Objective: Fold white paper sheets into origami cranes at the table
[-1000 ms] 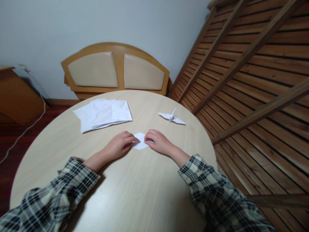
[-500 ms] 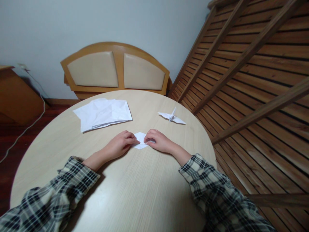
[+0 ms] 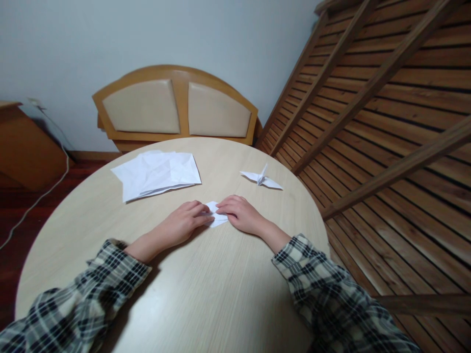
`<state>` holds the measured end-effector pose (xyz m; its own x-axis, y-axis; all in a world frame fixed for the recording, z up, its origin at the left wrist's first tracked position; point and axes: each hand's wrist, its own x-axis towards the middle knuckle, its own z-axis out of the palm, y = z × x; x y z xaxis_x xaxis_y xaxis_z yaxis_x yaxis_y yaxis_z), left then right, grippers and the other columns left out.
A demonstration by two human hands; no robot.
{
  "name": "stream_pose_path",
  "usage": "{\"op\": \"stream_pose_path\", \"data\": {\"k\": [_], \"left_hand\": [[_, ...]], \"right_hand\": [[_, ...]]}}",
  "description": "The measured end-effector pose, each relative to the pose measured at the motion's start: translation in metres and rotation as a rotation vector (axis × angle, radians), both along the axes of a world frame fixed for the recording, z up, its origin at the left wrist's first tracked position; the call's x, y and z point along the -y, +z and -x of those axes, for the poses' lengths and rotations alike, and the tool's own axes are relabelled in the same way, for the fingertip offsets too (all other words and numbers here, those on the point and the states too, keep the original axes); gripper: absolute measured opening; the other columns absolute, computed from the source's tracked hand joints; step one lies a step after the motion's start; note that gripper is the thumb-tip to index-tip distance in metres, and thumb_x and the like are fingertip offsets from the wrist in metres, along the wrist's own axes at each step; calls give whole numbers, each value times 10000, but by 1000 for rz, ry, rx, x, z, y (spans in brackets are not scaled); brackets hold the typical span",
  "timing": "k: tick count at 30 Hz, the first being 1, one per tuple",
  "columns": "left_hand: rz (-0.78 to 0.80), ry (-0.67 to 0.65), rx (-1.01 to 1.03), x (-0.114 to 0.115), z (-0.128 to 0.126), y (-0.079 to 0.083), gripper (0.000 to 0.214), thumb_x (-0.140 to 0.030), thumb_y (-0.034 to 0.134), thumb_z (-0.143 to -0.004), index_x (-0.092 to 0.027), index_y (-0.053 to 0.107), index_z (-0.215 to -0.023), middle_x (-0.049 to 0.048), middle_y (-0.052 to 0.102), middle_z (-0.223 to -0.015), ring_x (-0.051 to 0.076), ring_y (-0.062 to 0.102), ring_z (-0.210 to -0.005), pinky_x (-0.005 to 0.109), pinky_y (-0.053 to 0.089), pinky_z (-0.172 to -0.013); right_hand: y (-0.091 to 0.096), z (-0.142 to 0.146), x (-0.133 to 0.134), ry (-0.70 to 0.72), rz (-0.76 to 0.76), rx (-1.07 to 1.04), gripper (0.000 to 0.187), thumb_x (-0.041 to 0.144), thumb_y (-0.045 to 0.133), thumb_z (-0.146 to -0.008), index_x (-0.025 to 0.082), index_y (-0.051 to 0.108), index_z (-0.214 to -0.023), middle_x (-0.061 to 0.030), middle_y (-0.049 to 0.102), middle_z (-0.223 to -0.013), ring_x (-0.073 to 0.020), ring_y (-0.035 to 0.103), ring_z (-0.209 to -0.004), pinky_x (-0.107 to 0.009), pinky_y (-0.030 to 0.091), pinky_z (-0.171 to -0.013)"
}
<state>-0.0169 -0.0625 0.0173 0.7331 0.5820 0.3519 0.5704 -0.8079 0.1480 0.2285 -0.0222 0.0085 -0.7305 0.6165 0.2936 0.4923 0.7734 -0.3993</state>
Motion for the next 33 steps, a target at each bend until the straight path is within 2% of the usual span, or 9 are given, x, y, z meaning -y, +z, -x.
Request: {"op": "stream_pose_path", "data": {"k": [4, 10, 13, 19, 25, 33], "left_hand": [[-14, -30, -89, 5, -5, 3, 284, -247, 466, -1005, -192, 656, -1209, 101, 685, -1066, 232, 591, -969, 381, 468, -867], [11, -91, -151, 5, -3, -1, 373, -194, 433, -1009, -205, 542, -1366, 99, 645, -1278, 242, 560, -1124, 392, 453, -944], [17, -104, -178, 5, -2, -1, 402, -179, 425, -1008, -225, 514, -1398, 81, 646, -1297, 241, 553, -1137, 397, 442, -957], [-36, -43, -161, 7, -3, 6, 334, -216, 427, -1014, -221, 614, -1291, 70, 698, -1203, 247, 566, -1067, 398, 427, -908], [-78, 41, -152, 5, -2, 9, 288, -302, 443, -1017, -206, 677, -1155, 70, 724, -1110, 242, 570, -984, 387, 414, -854], [-106, 195, -194, 4, -2, 7, 363, -382, 377, -1023, -160, 660, -1070, 97, 698, -895, 254, 573, -868, 387, 420, -773]], "right_hand": [[3, 0, 3, -46, 23, 99, 445, 13, 518, -863, 266, 685, -1189, -18, 650, -1313, -220, 478, -1309, -442, 361, -1066], [3, 1, 3, -49, 12, 121, 440, 28, 499, -885, 266, 680, -1208, -8, 656, -1305, -217, 503, -1288, -426, 350, -1077], [3, 0, 3, -56, -4, 118, 412, 44, 513, -886, 263, 693, -1186, -13, 679, -1265, -224, 520, -1260, -426, 349, -1066], [7, -1, 2, -53, -32, 112, 383, 41, 547, -847, 242, 716, -1125, -22, 725, -1158, -235, 545, -1215, -453, 314, -1070], [10, -2, 2, -53, -80, 104, 326, 59, 561, -846, 231, 737, -1060, -28, 739, -1084, -234, 560, -1122, -430, 338, -1024], [16, 0, 6, -20, -72, 82, 338, 40, 558, -817, 243, 753, -1004, -24, 738, -967, -214, 556, -1003, -411, 340, -988]]}}
